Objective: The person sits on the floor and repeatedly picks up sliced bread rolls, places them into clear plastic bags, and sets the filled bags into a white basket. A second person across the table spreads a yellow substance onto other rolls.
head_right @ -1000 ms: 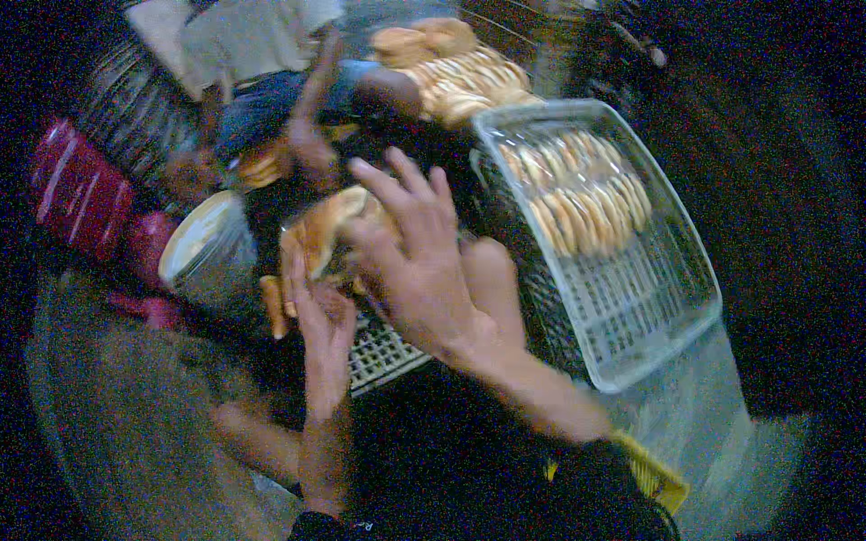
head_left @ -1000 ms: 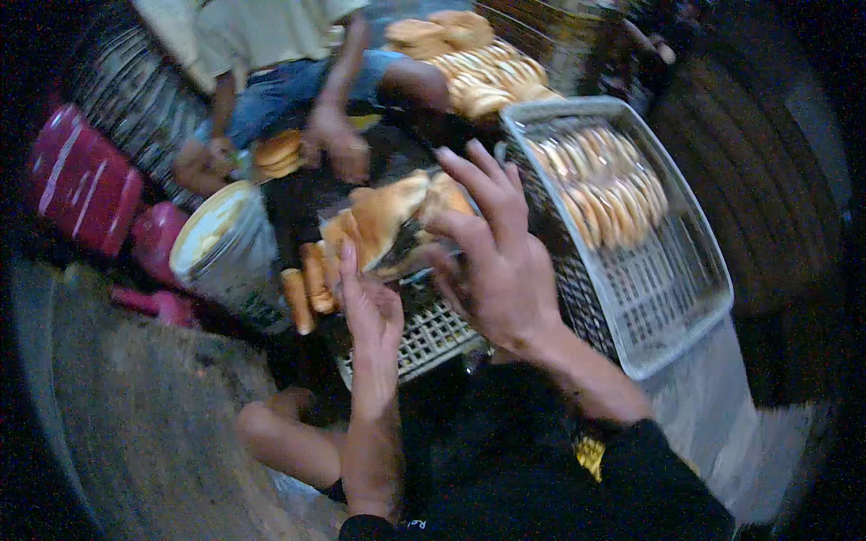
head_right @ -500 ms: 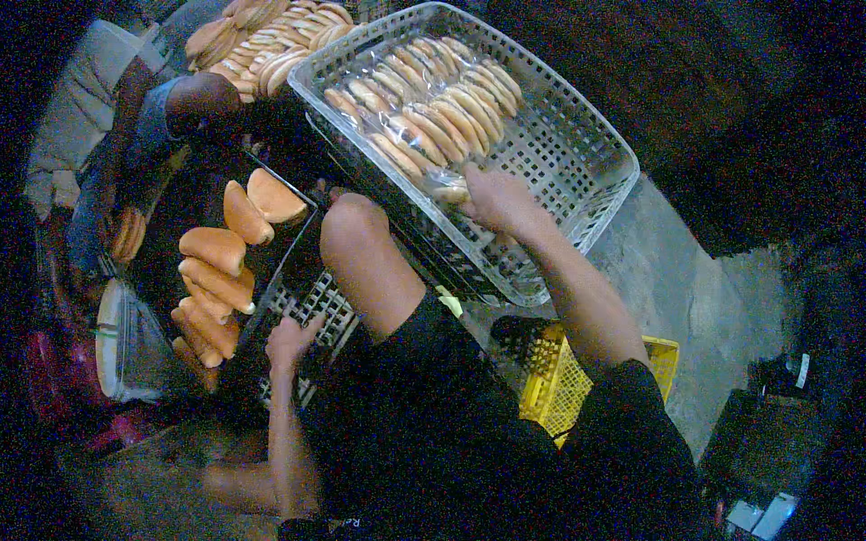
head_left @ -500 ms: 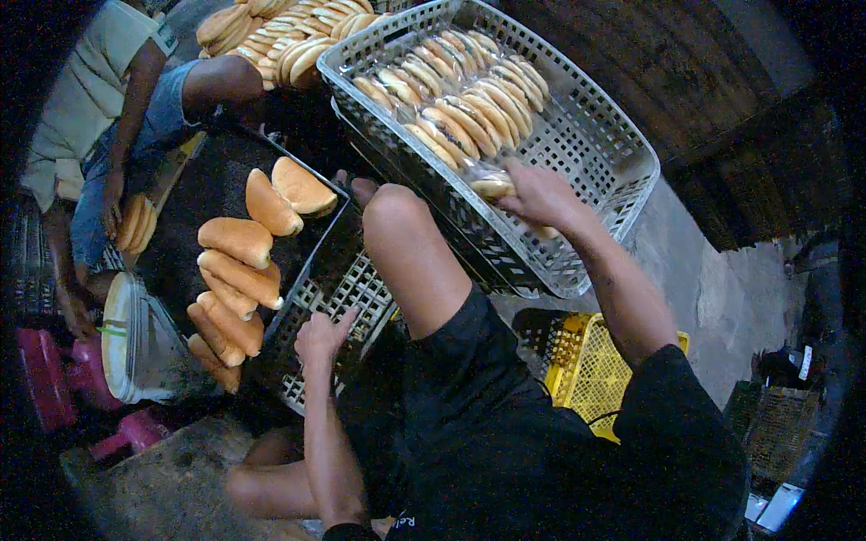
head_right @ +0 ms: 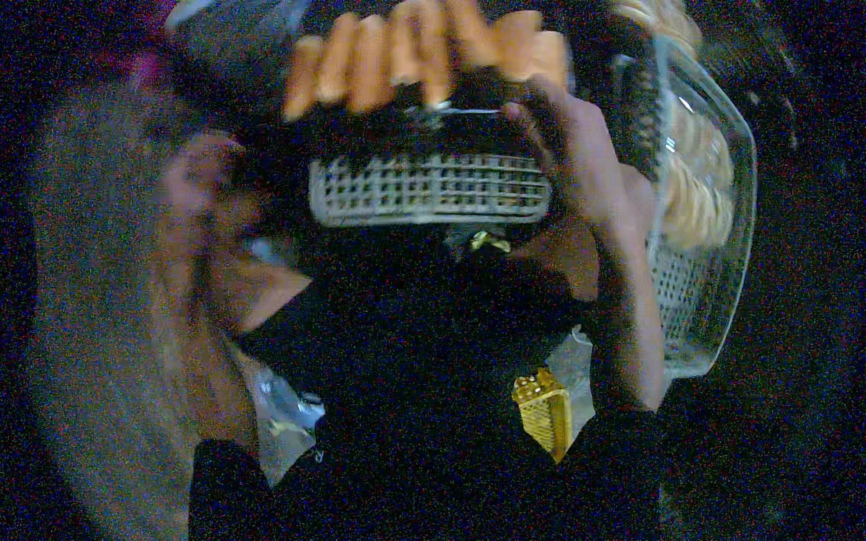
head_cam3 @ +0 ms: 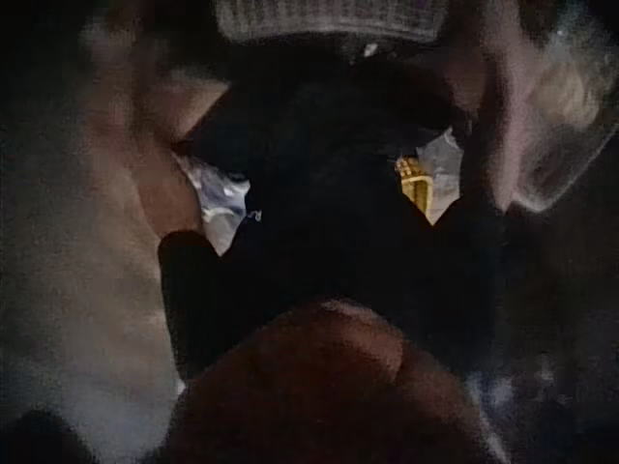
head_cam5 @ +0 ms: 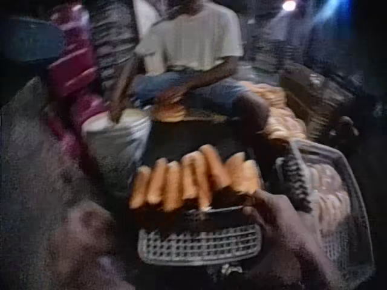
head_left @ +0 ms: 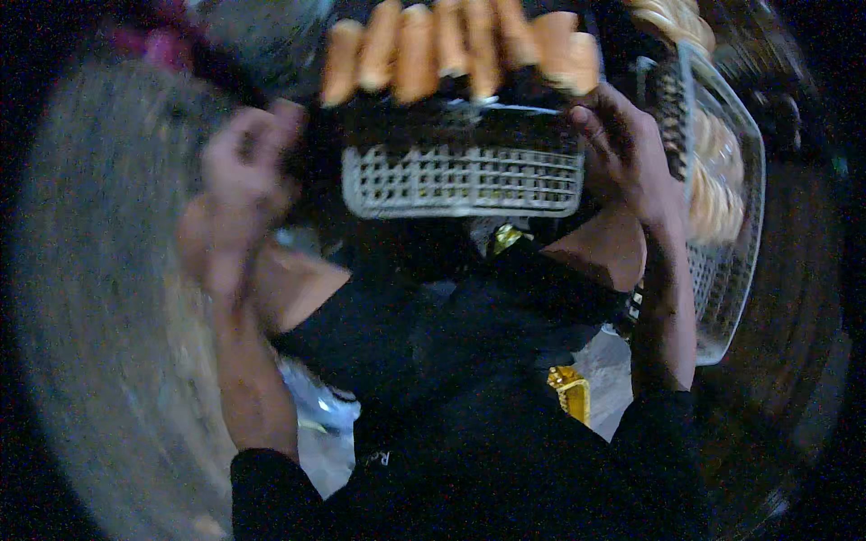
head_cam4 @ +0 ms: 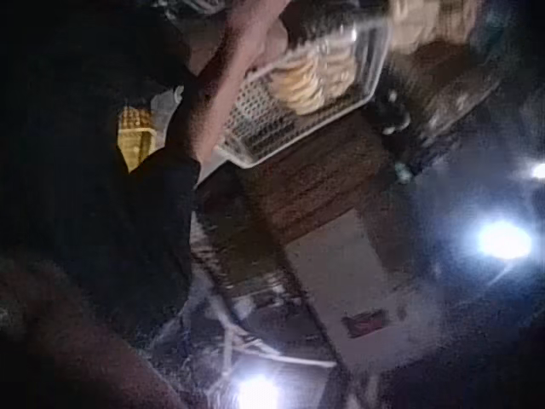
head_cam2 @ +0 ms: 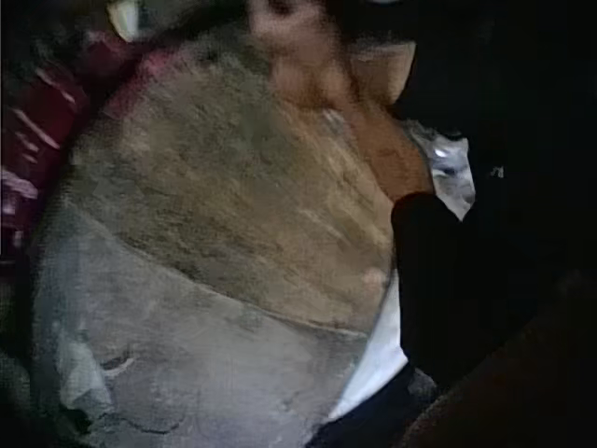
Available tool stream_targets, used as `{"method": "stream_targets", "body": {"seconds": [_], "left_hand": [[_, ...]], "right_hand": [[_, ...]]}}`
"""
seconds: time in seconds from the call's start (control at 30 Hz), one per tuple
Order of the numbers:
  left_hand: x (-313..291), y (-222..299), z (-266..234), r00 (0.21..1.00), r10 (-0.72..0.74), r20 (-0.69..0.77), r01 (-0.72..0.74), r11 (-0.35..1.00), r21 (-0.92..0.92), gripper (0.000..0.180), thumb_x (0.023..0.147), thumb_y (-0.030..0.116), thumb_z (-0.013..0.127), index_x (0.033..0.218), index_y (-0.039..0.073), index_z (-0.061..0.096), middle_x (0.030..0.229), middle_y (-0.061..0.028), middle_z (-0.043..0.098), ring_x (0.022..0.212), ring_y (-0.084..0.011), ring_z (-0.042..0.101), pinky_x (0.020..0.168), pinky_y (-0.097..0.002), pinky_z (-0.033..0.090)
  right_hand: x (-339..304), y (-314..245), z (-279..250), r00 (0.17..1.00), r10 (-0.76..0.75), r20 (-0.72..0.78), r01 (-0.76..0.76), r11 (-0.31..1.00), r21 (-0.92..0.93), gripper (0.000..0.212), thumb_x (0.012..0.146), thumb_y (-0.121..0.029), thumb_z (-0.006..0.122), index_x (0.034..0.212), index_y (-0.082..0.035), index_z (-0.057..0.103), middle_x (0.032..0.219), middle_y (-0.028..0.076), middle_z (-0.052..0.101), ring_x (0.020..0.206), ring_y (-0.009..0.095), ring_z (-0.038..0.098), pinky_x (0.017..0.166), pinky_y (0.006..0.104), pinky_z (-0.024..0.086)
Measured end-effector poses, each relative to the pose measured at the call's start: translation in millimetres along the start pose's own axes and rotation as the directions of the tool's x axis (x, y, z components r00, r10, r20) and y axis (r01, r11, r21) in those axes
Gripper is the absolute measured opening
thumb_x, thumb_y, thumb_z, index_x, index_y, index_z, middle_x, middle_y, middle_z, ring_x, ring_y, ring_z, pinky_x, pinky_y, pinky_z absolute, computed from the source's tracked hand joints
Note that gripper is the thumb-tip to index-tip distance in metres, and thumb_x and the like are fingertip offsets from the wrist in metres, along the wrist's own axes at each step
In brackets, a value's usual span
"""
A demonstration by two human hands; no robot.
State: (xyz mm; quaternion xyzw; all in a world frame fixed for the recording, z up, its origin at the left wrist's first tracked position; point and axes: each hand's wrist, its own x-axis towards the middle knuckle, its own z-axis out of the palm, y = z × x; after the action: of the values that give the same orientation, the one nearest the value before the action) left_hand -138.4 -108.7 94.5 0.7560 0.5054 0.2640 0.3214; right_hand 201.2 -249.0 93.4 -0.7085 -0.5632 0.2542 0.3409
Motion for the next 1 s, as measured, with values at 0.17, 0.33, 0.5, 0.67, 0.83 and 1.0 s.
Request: {"method": "stream_targets", "body": {"seconds": [0.17, 0.33, 0.5, 0.67, 0.83, 1.0], "left_hand": [[-92, -52, -108, 0.714, -0.472, -0.517, 0.063, 0.779, -0.624, 0.039, 0.096, 0.04, 0.048, 0.104, 0.005, 0.06, 0.089, -0.0041, 0.057, 0.077, -0.0124, 0.049, 0.067, -0.0276, 0.038], [-204, -139, -50, 0.806, -0.532, -0.258, 0.274, 0.723, -0.634, 0.052, 0.089, 0.038, 0.055, 0.125, 0.001, 0.051, 0.113, -0.0107, 0.057, 0.096, -0.0203, 0.054, 0.081, -0.0359, 0.044], [-208, -75, 22, 0.725, -0.578, 0.375, 0.678, 0.696, -0.237, 0.074, 0.086, 0.035, 0.061, 0.142, -0.004, 0.032, 0.14, -0.0196, 0.044, 0.125, -0.0338, 0.045, 0.105, -0.0413, 0.035], [-200, -83, 40, 0.822, -0.495, 0.281, 0.569, 0.731, -0.378, 0.072, 0.091, 0.043, 0.051, 0.142, -0.005, 0.031, 0.14, -0.0206, 0.043, 0.128, -0.034, 0.042, 0.109, -0.0406, 0.028], [-331, -205, 70, 0.859, -0.498, 0.119, 0.503, 0.864, -0.018, 0.053, 0.097, 0.026, 0.039, 0.141, -0.001, 0.029, 0.148, -0.022, 0.03, 0.136, -0.0348, 0.031, 0.113, -0.0501, 0.022], [-365, -145, 39, 0.549, -0.823, 0.15, 0.825, 0.561, 0.061, 0.056, 0.097, 0.026, 0.042, 0.143, -0.001, 0.025, 0.148, -0.0217, 0.029, 0.137, -0.0343, 0.03, 0.114, -0.048, 0.02]], "right_hand": [[12, -15, 47, 0.831, 0.018, 0.556, 0.022, 0.998, -0.065, 0.028, 0.094, -0.028, 0.059, 0.104, -0.001, 0.06, 0.093, 0.016, 0.066, 0.084, 0.023, 0.063, 0.077, 0.037, 0.05], [-3, -19, 91, 0.282, 0.293, 0.914, 0.095, 0.939, -0.33, 0.053, 0.089, -0.038, 0.064, 0.123, 0.0, 0.053, 0.107, 0.021, 0.066, 0.103, 0.033, 0.063, 0.09, 0.0425, 0.049], [-21, 15, 122, 0.451, 0.435, 0.78, -0.038, 0.882, -0.47, 0.049, 0.089, -0.034, 0.063, 0.123, 0.001, 0.053, 0.106, 0.021, 0.066, 0.1, 0.032, 0.063, 0.087, 0.0419, 0.049], [-9, 55, 166, 0.666, 0.425, 0.613, -0.137, 0.878, -0.459, 0.048, 0.089, -0.033, 0.062, 0.123, 0.001, 0.053, 0.105, 0.021, 0.066, 0.099, 0.031, 0.063, 0.086, 0.0417, 0.048], [21, 111, 243, 0.742, 0.488, 0.459, -0.212, 0.821, -0.53, 0.047, 0.089, -0.031, 0.062, 0.123, 0.0, 0.053, 0.105, 0.021, 0.066, 0.098, 0.031, 0.063, 0.086, 0.0414, 0.048], [30, 130, 294, 0.719, 0.486, 0.497, -0.161, 0.812, -0.561, 0.046, 0.089, -0.03, 0.062, 0.123, 0.0, 0.053, 0.104, 0.021, 0.066, 0.098, 0.03, 0.063, 0.085, 0.0412, 0.048]]}}
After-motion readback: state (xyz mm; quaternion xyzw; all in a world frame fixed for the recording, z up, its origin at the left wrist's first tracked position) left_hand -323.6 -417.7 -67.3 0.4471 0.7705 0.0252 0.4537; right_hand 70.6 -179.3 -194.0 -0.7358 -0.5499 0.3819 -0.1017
